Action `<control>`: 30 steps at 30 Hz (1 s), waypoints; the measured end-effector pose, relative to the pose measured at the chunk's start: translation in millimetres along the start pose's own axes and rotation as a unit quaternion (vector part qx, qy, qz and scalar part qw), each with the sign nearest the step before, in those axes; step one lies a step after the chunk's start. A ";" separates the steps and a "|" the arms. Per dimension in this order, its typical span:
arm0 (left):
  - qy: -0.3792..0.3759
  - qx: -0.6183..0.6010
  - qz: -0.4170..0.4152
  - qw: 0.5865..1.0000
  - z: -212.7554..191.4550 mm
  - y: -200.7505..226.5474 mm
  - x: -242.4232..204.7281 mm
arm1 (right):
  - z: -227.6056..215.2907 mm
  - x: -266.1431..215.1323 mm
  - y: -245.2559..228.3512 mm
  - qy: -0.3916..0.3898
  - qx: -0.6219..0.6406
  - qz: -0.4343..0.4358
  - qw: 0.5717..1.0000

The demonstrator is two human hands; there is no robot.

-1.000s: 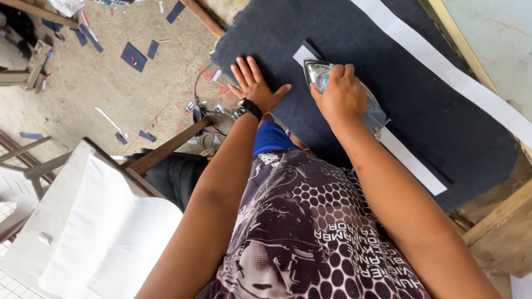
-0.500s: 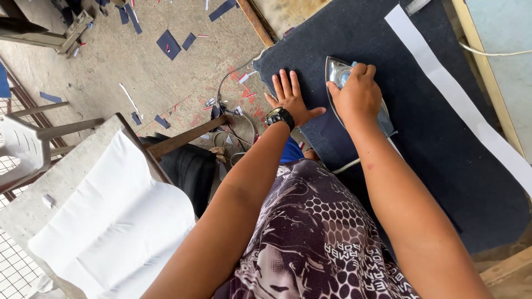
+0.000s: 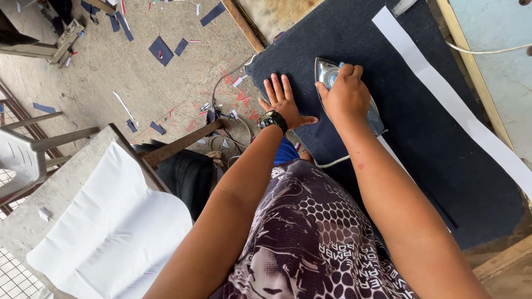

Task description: The person irons a dark fabric piece on a work table, placing white strips on the fabric and pressing them with an iron. The person repeatedly smooths the fabric and strips, adjusting the fabric position as needed.

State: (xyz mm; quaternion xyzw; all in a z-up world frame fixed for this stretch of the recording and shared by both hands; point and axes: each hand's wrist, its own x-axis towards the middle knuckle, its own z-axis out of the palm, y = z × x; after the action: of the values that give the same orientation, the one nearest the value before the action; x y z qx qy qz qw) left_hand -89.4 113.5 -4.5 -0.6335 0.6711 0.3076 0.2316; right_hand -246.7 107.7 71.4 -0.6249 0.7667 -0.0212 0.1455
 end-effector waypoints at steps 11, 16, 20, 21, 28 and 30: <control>-0.002 0.006 0.000 1.000 -6.5 2.9 -8.0 | -2.9 -16.7 10.8 0.020 0.065 -0.021 0.997; 0.004 -0.015 0.005 1.000 4.7 -2.9 -1.3 | -9.1 -21.8 14.5 0.053 0.145 -0.085 0.984; 0.036 -0.058 0.009 0.998 12.6 -6.1 6.6 | 0.3 -18.5 23.3 0.009 0.208 -0.046 0.977; 0.032 -0.057 0.008 0.998 12.0 -5.8 5.8 | 1.2 -19.8 24.9 0.007 0.214 -0.040 0.976; 0.027 -0.009 0.009 1.000 5.2 -1.1 -0.9 | 20.9 -46.6 49.1 -0.020 0.100 0.065 0.993; 0.039 -0.007 0.010 0.999 7.1 -1.0 -1.5 | 19.3 -49.1 49.4 -0.034 0.064 0.091 0.993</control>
State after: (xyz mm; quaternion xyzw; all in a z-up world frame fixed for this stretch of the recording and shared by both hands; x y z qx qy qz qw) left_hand -88.8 119.6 -8.5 -0.6397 0.6838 0.2899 0.1978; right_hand -280.2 168.7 52.0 -0.5418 0.8123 -0.0357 0.2129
